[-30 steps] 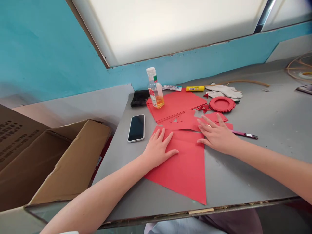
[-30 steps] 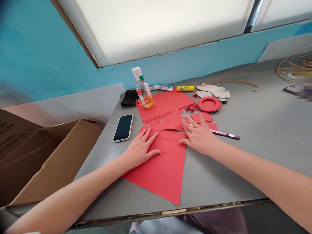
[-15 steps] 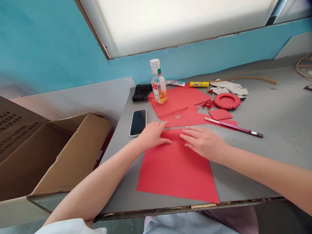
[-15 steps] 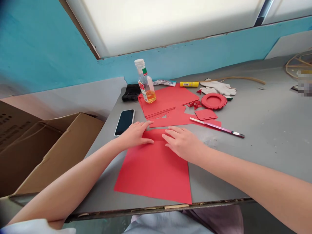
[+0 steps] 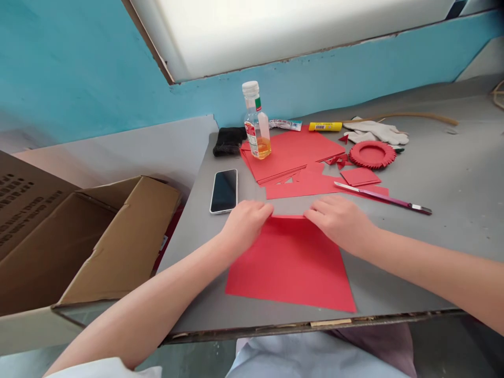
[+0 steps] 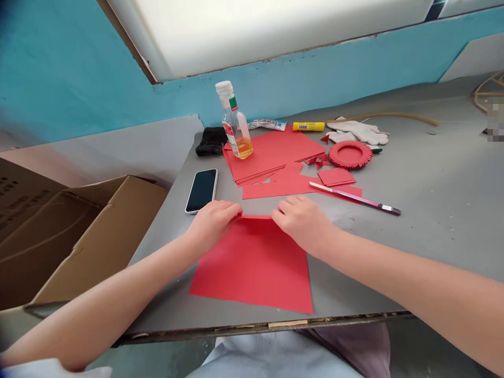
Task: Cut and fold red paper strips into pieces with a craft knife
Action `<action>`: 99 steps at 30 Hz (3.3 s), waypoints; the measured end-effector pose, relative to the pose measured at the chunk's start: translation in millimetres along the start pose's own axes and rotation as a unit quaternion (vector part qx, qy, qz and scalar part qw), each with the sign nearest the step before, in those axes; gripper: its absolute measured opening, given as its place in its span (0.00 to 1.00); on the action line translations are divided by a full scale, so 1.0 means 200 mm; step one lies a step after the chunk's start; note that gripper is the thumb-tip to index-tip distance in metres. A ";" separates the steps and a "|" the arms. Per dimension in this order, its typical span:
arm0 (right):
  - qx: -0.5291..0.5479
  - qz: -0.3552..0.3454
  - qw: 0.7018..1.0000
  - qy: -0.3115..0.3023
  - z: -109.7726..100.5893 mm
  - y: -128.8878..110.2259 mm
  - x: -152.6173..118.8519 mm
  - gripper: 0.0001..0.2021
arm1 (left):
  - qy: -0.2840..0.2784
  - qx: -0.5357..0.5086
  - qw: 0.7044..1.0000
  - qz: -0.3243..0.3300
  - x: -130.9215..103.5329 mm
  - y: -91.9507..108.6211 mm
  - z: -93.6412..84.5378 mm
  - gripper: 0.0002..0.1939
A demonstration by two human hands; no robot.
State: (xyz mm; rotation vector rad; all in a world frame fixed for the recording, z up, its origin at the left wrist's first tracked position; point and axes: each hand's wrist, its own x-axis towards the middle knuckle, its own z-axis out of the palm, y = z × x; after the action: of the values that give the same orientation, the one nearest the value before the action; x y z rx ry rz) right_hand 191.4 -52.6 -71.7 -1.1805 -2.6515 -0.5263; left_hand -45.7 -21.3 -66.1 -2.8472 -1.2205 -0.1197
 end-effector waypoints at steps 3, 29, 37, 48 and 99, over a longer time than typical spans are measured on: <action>-0.003 -0.054 0.997 0.051 0.03 -0.07 -0.08 0.12 | -0.006 0.011 1.000 -0.002 -0.09 0.09 0.04 0.16; 0.143 -0.031 0.986 -0.083 0.05 0.00 -0.40 0.34 | -0.130 0.041 0.982 -0.133 -0.29 0.04 0.02 0.43; 0.292 0.006 0.942 -0.166 -0.03 0.14 -0.23 0.16 | -0.113 -0.052 0.990 0.071 -0.16 0.22 0.04 0.35; 0.277 0.126 0.915 -0.265 -0.02 0.08 0.13 0.21 | -0.085 -0.075 0.993 0.018 -0.13 0.24 0.07 0.28; 0.144 -0.055 0.988 -0.011 0.13 -0.11 -0.19 0.22 | -0.065 -0.056 0.996 0.018 -0.21 0.40 0.08 0.45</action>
State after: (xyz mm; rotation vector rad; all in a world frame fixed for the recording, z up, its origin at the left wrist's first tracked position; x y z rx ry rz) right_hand 198.6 -81.9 -111.8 -0.9640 -2.7053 -0.1382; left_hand -15.9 -105.1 -87.0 -3.0155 -1.2204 0.0001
